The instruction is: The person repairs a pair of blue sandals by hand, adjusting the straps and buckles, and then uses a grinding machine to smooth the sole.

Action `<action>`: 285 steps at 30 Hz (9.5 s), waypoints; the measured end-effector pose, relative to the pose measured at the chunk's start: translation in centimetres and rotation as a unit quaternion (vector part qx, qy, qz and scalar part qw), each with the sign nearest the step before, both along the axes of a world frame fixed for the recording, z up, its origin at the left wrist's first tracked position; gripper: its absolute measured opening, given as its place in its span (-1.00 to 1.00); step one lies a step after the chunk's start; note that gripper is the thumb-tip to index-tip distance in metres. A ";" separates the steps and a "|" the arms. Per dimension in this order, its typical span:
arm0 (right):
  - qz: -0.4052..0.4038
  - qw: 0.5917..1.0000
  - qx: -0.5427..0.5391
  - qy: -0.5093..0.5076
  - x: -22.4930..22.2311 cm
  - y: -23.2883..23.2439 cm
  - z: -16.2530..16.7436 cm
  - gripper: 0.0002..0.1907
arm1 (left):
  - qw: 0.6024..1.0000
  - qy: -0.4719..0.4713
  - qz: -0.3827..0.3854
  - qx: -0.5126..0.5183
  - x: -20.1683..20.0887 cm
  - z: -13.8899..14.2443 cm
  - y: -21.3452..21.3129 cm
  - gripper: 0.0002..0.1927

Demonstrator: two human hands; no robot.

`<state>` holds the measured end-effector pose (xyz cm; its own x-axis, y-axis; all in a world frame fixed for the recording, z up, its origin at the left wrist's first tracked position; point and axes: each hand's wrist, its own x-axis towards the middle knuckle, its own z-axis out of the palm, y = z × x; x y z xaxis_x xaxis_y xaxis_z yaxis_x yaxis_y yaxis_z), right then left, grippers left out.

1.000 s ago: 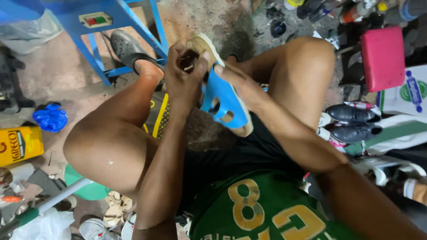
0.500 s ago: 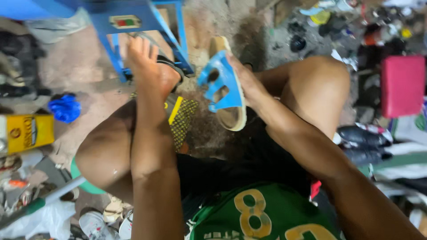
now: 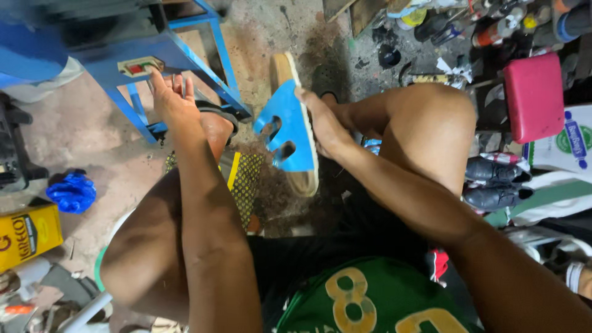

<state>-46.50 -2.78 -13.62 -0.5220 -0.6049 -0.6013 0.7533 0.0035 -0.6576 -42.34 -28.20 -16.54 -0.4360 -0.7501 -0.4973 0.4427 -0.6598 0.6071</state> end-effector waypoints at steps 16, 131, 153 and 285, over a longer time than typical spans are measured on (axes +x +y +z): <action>0.064 0.982 0.087 0.154 -11.1 -5.5 5.8 -0.58 | 0.888 0.073 -0.447 -0.080 -9.8 7.6 6.1 -0.50; 0.171 0.967 -0.015 0.190 -20.3 -6.0 2.7 -0.52 | 0.885 0.122 -0.322 -0.312 -15.3 0.1 5.4 -0.47; 0.173 0.962 -0.031 0.210 -19.7 -5.8 2.9 -0.51 | 0.881 0.128 -0.334 -0.310 -14.6 1.8 5.5 -0.45; 0.184 0.930 0.033 0.316 -19.4 -5.5 1.5 -0.65 | 0.851 0.172 -0.367 -0.333 -13.8 0.5 5.2 -0.22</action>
<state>-65.88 -8.23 -12.15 -0.5491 -0.7852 -0.2863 0.1566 0.2398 -0.9581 -56.16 -23.03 -16.02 -0.9424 -0.2789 0.1846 0.2879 -0.3956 0.8721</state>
